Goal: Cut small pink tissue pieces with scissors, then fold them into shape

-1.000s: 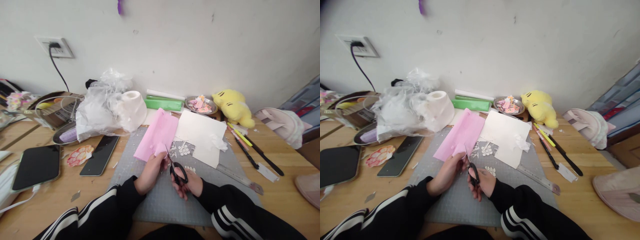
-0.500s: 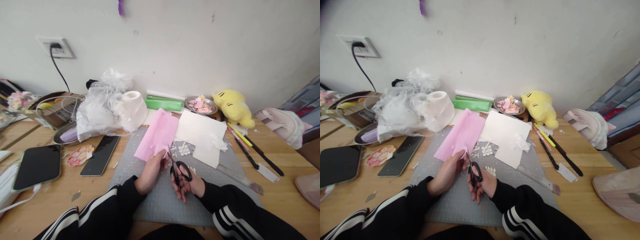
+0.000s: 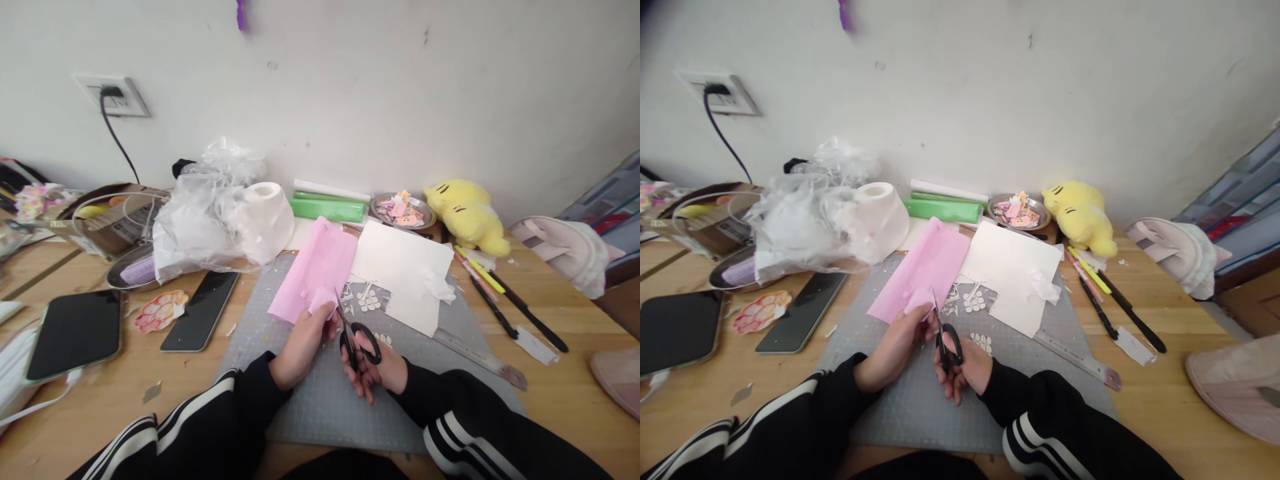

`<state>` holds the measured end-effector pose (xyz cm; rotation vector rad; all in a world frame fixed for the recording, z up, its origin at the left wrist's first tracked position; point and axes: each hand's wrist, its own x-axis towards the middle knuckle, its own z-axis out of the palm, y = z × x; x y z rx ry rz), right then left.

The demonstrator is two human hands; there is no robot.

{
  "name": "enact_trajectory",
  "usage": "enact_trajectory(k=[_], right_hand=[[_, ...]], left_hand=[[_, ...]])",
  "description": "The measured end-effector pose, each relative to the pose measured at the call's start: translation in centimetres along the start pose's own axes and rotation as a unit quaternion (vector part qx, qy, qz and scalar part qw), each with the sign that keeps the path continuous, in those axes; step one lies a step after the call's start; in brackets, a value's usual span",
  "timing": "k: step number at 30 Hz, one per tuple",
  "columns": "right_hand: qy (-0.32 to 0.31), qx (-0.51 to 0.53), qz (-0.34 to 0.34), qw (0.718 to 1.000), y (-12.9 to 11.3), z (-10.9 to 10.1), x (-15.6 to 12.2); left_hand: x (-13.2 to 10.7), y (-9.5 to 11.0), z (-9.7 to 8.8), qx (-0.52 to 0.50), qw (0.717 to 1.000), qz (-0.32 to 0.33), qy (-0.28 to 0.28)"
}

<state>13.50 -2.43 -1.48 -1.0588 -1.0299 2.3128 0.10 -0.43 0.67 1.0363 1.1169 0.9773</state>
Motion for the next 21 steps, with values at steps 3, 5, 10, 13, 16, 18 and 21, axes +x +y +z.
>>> enact_trajectory(k=[3,5,10,13,16,18,21], right_hand=[[0.004,-0.009,-0.005,1.0,0.0,0.01,-0.06],[0.013,-0.015,-0.003,1.0,-0.08,0.11,-0.14],[0.032,-0.024,0.006,0.999,-0.33,0.45,-0.37],[0.043,-0.031,0.009,0.999,-0.39,0.59,-0.45],[0.059,-0.04,0.009,0.997,-0.44,0.71,-0.49],[0.069,-0.047,0.008,0.996,-0.48,0.79,-0.5],[0.077,-0.052,0.013,0.996,-0.52,0.88,-0.46]], left_hand=[[0.06,-0.12,-0.04,0.001,1.0,-0.005,-0.001],[0.09,-0.25,-0.09,-0.004,1.0,-0.007,-0.005],[0.1,-0.4,-0.1,-0.003,1.0,-0.004,-0.008],[0.07,-0.3,-0.03,-0.006,1.0,-0.007,0.001],[0.02,-0.15,0.04,-0.009,1.0,-0.015,0.006],[-0.02,-0.07,0.07,-0.012,1.0,-0.016,0.009],[-0.09,0.02,0.11,-0.025,1.0,-0.013,0.012]])
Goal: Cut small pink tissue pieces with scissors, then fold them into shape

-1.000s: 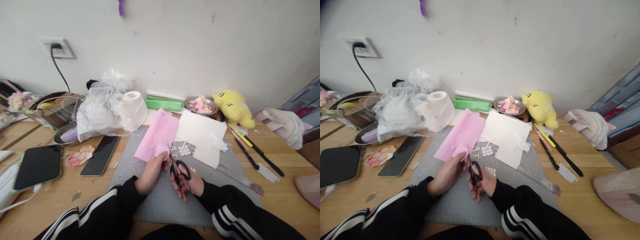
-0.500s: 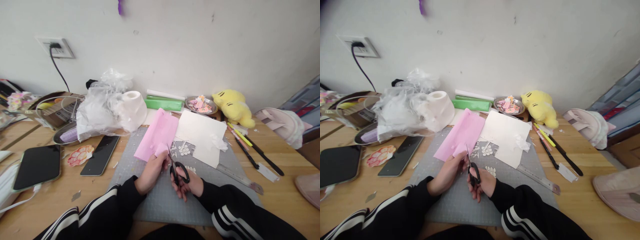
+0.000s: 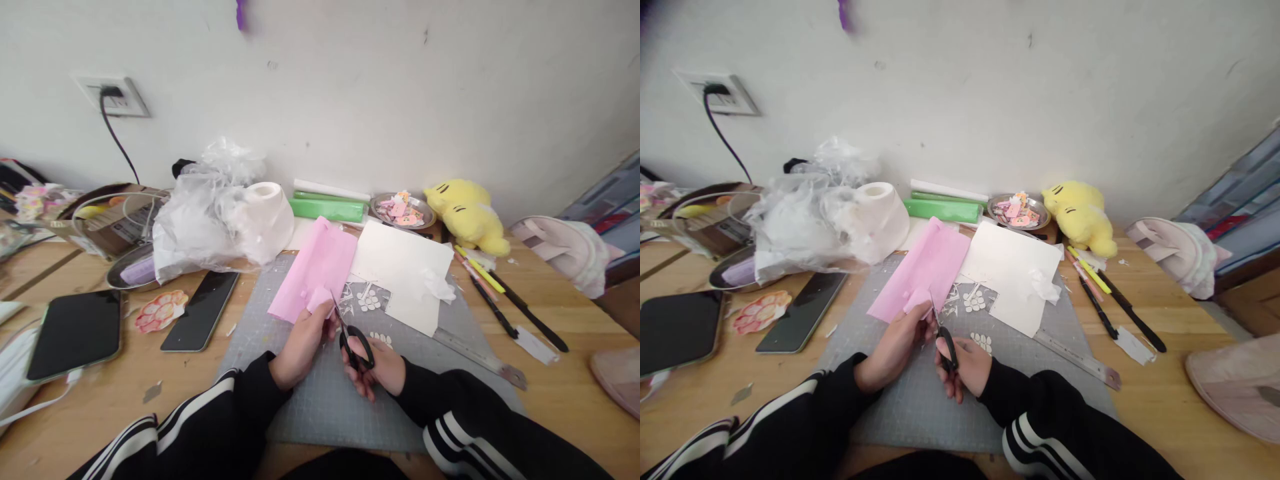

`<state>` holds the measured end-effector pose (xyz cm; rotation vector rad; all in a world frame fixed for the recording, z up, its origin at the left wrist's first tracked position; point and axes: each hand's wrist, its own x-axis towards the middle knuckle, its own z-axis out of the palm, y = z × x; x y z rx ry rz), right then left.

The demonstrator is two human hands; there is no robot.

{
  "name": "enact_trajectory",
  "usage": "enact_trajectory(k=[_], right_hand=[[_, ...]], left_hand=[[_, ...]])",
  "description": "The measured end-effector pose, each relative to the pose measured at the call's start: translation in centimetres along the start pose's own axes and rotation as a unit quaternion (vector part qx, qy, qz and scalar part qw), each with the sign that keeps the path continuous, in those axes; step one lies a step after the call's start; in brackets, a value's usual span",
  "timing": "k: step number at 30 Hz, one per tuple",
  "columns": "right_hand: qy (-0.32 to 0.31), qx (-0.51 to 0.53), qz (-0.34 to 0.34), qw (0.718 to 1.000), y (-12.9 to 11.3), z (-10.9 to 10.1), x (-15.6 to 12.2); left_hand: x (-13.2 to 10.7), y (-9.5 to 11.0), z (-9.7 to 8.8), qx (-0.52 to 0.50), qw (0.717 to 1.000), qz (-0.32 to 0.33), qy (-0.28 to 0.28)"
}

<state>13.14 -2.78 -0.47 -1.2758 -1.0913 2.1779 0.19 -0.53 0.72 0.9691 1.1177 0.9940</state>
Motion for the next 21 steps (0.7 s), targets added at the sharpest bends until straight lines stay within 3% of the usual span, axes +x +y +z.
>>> enact_trajectory(k=[8,17,21], right_hand=[[0.008,0.005,0.005,1.0,0.06,0.01,0.02],[-0.076,0.04,0.008,0.996,0.4,-0.78,0.3],[-0.079,0.051,0.007,0.995,0.57,-0.86,0.5]], left_hand=[[0.06,-0.13,-0.03,-0.018,1.0,0.004,0.002],[0.04,-0.13,-0.02,-0.034,0.999,-0.002,-0.025],[0.02,-0.09,0.07,-0.039,0.999,-0.002,-0.027]])
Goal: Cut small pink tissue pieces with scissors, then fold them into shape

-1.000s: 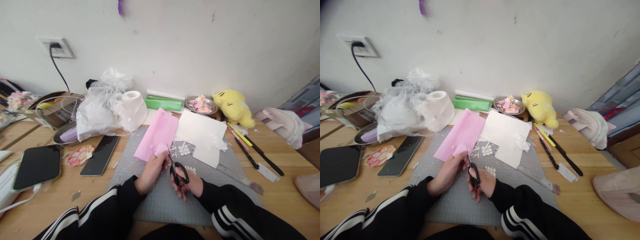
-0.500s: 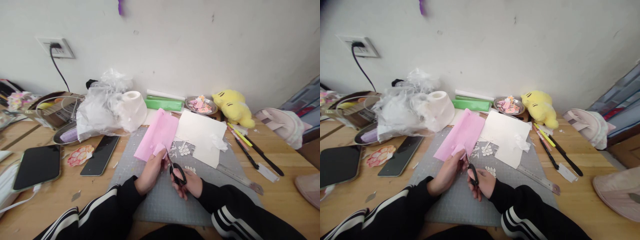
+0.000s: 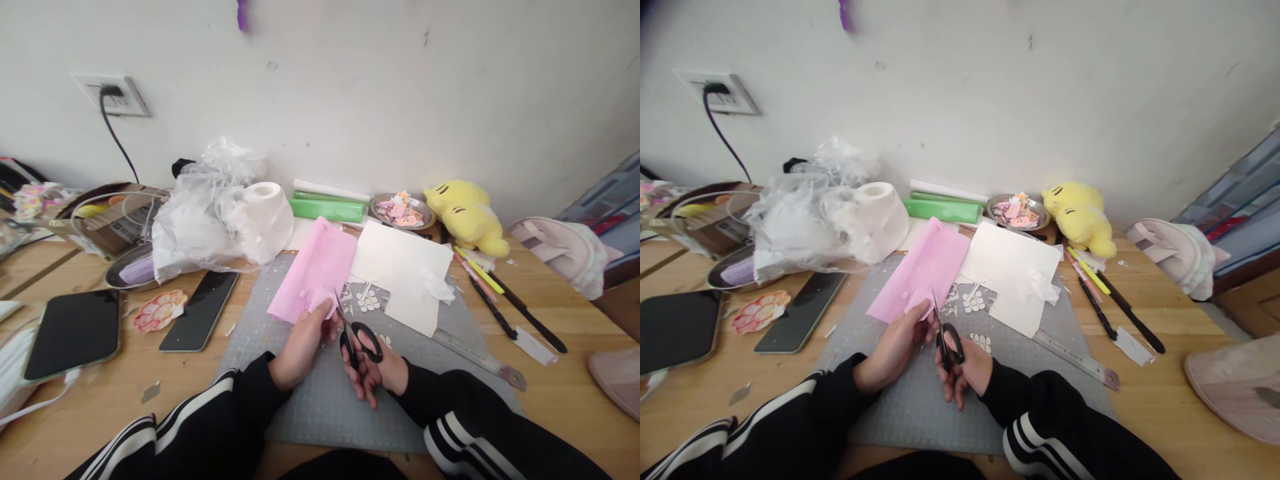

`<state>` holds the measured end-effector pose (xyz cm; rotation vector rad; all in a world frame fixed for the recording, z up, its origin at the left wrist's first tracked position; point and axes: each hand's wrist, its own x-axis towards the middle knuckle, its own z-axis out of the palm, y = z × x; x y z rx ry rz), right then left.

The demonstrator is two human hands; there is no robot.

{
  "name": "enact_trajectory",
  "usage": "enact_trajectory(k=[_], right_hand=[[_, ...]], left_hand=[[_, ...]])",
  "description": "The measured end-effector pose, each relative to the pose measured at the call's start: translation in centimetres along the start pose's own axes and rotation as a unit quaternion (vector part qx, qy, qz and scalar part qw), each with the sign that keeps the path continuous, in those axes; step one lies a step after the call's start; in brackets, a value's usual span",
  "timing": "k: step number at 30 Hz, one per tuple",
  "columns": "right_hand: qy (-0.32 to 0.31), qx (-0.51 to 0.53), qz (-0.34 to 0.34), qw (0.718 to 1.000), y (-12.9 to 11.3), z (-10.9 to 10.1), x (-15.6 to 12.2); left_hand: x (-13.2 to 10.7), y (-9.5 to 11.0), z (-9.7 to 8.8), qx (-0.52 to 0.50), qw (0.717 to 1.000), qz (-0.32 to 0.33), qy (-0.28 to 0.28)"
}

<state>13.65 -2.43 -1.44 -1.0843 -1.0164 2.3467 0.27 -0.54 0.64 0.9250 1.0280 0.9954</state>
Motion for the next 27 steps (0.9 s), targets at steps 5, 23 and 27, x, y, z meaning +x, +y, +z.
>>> enact_trajectory(k=[5,23,27], right_hand=[[0.009,0.002,-0.012,1.0,0.11,0.08,0.05],[0.023,0.002,0.006,1.0,-0.17,0.45,-0.03],[0.03,-0.007,0.003,1.0,-0.13,0.49,-0.03]], left_hand=[[-0.05,0.04,0.04,0.008,1.0,0.012,0.005],[0.0,0.06,-0.05,0.0,1.0,0.009,0.011],[0.01,0.04,-0.05,0.011,1.0,0.001,0.009]])
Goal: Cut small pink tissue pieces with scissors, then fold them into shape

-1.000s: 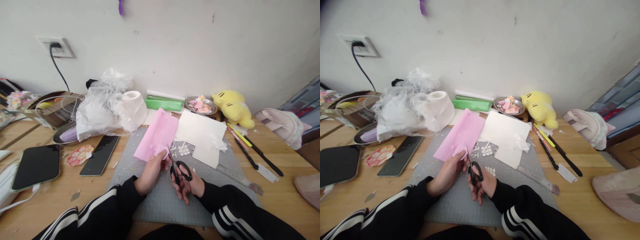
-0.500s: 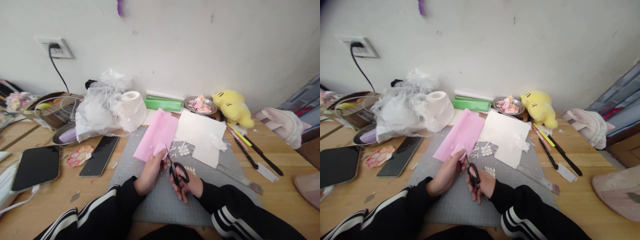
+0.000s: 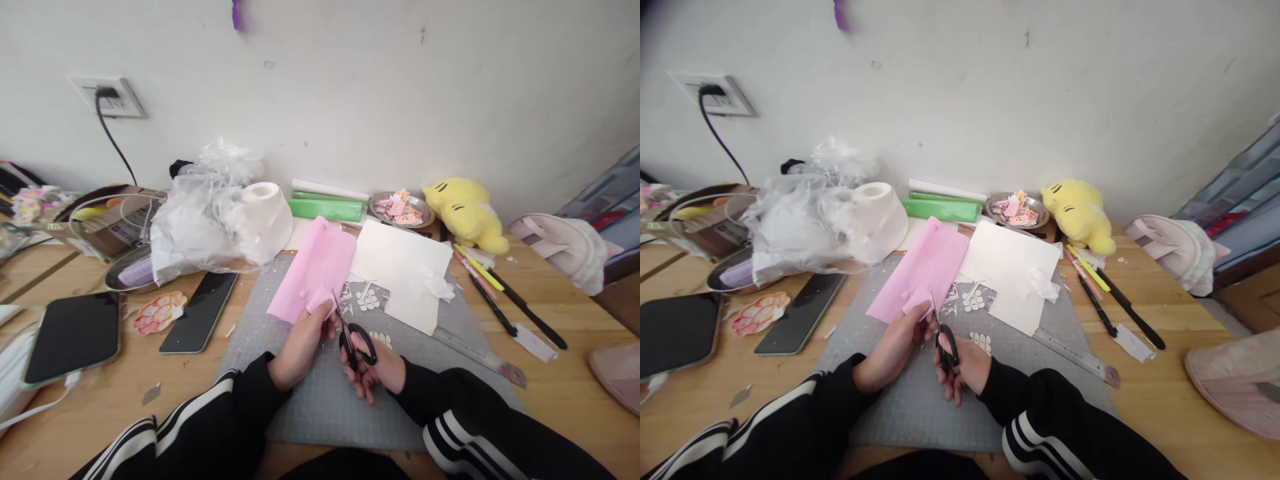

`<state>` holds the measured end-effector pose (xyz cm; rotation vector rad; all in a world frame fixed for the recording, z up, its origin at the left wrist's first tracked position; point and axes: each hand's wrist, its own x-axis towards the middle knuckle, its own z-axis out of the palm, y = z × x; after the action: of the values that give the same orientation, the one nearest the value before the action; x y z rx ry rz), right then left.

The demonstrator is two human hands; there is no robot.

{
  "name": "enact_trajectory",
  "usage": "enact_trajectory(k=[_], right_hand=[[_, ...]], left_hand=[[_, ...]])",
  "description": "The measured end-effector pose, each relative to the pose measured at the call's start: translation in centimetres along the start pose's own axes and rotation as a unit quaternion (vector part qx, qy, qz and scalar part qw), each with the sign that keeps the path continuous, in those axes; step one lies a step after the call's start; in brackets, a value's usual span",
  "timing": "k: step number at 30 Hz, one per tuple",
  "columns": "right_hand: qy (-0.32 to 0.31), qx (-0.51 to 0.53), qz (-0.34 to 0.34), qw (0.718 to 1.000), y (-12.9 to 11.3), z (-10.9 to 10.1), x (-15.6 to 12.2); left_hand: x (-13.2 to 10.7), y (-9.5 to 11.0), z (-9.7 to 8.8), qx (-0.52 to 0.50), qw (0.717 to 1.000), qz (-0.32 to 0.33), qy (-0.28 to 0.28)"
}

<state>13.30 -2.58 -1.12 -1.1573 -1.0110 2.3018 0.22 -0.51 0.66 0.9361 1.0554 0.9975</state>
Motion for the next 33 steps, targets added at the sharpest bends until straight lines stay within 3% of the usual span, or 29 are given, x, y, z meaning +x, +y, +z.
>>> enact_trajectory(k=[14,25,33], right_hand=[[0.062,-0.05,-0.012,0.997,-0.3,0.6,-0.4],[-0.02,-0.024,0.007,0.999,0.1,-0.1,-0.1],[-0.022,-0.036,-0.018,0.999,0.5,-0.4,0.0]], left_hand=[[0.1,0.0,0.0,-0.005,1.0,0.0,0.011],[-0.1,0.1,0.1,0.023,1.0,0.006,0.005],[0.0,0.1,0.2,0.02,0.999,0.013,0.032]])
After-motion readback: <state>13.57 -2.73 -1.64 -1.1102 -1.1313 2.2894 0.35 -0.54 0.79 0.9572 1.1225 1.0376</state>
